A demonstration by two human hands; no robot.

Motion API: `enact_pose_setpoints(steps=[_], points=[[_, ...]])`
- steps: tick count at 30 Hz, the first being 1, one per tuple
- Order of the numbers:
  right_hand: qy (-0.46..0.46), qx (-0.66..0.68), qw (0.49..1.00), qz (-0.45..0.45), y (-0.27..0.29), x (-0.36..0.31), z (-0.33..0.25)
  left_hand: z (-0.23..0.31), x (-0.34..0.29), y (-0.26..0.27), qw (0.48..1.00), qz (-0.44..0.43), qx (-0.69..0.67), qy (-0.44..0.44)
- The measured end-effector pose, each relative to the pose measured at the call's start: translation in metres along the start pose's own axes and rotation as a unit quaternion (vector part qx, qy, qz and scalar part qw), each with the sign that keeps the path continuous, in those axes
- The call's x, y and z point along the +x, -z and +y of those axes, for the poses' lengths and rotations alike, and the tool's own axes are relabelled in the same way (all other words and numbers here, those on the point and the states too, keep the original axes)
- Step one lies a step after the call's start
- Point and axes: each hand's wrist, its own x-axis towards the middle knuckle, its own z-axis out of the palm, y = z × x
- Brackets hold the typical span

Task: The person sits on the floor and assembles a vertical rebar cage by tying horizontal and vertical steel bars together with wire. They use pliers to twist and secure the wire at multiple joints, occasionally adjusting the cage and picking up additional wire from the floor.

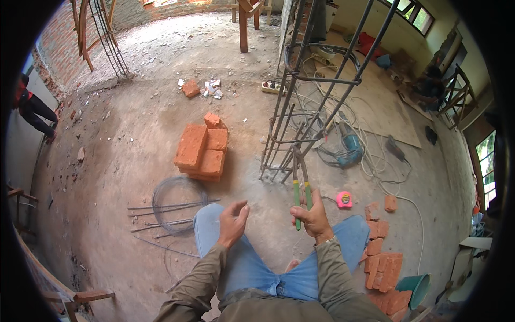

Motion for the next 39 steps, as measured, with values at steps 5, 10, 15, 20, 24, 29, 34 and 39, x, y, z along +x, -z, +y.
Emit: enact_pose_setpoints(steps=[5,10,15,20,24,29,34,39], points=[[0.193,-0.372,0.898,0.132,-0.009,-0.004,-0.005,0.041,0.054,-0.07,0.976,-0.11,-0.188,-0.01],[0.232,-0.597,0.748,0.174,-0.02,-0.009,-0.003,0.067,0.079,-0.096,0.966,-0.179,-0.185,-0.007],[-0.032,0.103,0.994,-0.023,-0.002,0.001,0.009,0.093,0.104,-0.08,0.918,-0.348,-0.145,0.127],[-0.134,0.503,0.837,-0.171,0.024,0.014,0.046,0.115,0.098,-0.117,0.856,-0.319,-0.356,0.197],[-0.108,0.327,0.935,-0.078,0.028,-0.001,0.033,0.099,0.102,-0.128,0.835,-0.29,-0.396,0.247],[0.018,-0.209,0.977,-0.046,0.001,-0.018,-0.014,0.088,0.103,-0.149,0.94,-0.164,-0.244,0.175],[0.097,-0.538,0.819,0.172,-0.038,-0.003,0.004,0.114,0.094,-0.152,0.987,-0.051,-0.061,0.138],[-0.072,0.118,0.99,-0.003,-0.019,0.001,0.02,0.113,0.101,-0.103,0.955,-0.232,-0.155,0.101]])
